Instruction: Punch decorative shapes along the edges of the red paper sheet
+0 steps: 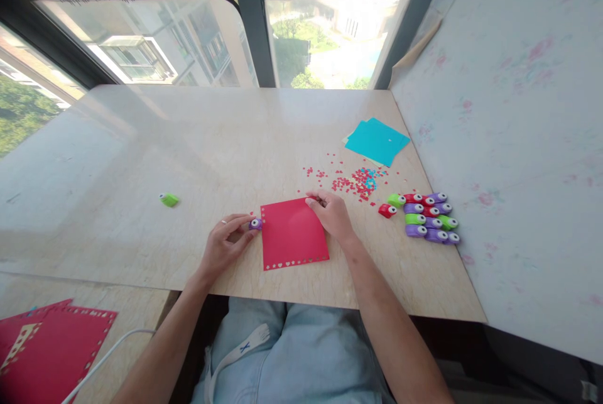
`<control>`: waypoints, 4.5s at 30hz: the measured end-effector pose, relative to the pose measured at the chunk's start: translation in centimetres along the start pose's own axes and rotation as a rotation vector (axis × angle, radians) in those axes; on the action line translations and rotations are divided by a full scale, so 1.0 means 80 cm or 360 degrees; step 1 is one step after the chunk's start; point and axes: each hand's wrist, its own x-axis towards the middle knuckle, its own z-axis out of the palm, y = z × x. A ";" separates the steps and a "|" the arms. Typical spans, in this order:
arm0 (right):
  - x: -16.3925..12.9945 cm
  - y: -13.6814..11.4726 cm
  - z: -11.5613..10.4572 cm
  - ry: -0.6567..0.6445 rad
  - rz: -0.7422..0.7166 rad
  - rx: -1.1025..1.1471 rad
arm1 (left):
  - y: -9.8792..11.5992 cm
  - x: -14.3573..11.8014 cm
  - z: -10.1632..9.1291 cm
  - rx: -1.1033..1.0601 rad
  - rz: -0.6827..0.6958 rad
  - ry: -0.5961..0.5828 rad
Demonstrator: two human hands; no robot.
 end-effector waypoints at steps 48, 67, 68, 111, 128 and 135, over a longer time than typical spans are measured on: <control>0.002 0.001 -0.001 0.0095 0.0070 0.0051 | 0.000 -0.001 0.004 0.0021 -0.0028 0.0042; 0.000 0.001 0.003 0.0093 0.0003 -0.0034 | 0.001 -0.001 0.004 0.0024 -0.0076 0.0022; 0.000 0.000 0.004 0.0104 -0.0005 -0.0042 | 0.001 -0.001 0.003 0.0031 -0.0058 0.0028; -0.016 -0.017 0.014 0.0141 0.0129 -0.0037 | 0.007 0.001 -0.002 0.0165 0.0117 -0.0010; -0.016 -0.012 0.017 0.0206 0.0127 -0.0007 | 0.008 0.001 -0.003 0.0160 0.0094 -0.0005; -0.016 -0.011 0.017 0.0201 0.0113 -0.0021 | 0.011 -0.001 -0.004 0.0040 -0.0033 0.0062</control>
